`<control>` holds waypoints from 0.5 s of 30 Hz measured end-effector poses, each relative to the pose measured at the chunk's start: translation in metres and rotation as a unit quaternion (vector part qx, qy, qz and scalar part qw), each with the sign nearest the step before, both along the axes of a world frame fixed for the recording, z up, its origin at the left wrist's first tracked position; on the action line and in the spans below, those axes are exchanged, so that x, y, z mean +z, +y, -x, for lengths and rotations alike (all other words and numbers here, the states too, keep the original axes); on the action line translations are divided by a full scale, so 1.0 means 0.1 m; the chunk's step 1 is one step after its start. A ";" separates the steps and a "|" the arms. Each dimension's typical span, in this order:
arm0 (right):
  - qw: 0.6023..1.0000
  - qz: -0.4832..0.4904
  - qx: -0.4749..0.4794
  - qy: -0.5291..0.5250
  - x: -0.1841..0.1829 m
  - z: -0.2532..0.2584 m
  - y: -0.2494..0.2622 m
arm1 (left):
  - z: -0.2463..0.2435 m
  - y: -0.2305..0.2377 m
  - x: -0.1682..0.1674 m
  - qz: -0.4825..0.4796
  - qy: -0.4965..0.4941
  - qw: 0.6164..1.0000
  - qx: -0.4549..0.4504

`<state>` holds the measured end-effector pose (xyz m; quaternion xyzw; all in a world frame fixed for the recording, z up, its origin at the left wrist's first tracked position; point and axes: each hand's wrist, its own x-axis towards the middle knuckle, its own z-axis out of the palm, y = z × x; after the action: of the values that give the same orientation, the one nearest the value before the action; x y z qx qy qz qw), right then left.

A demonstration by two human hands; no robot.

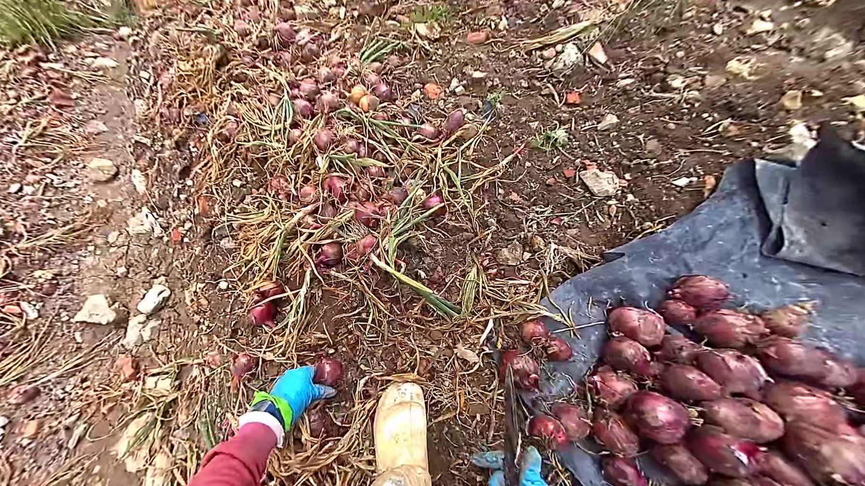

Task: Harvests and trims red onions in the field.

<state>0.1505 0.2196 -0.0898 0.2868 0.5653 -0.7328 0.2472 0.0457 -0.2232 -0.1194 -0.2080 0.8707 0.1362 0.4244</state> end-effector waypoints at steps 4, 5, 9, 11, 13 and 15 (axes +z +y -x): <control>0.995 0.062 0.054 -0.057 -0.09 0.28 -0.24 | 0.28 0.74 0.78 -0.119 0.079 0.989 -0.029; 0.991 0.089 0.097 -0.021 -0.09 0.34 -0.32 | 0.33 0.94 0.91 -0.152 0.099 0.982 -0.056; 0.974 0.115 0.148 0.129 0.23 0.78 -0.55 | 0.57 1.64 1.22 -0.272 0.065 0.936 -0.213; 0.973 0.051 0.157 0.163 0.37 0.94 -0.51 | 0.64 1.80 1.30 -0.304 0.008 0.913 -0.273; 0.966 0.019 0.212 0.145 0.41 1.00 -0.41 | 0.72 1.76 1.39 -0.256 -0.022 0.915 -0.310; 0.964 0.026 0.227 0.136 0.34 0.97 -0.28 | 0.79 1.71 1.40 -0.178 0.003 0.935 -0.306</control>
<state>0.0538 0.1916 -0.0563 0.0420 0.6245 -0.7040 0.3356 -0.0333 -0.0522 0.0204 0.1477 0.8549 0.1536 0.4730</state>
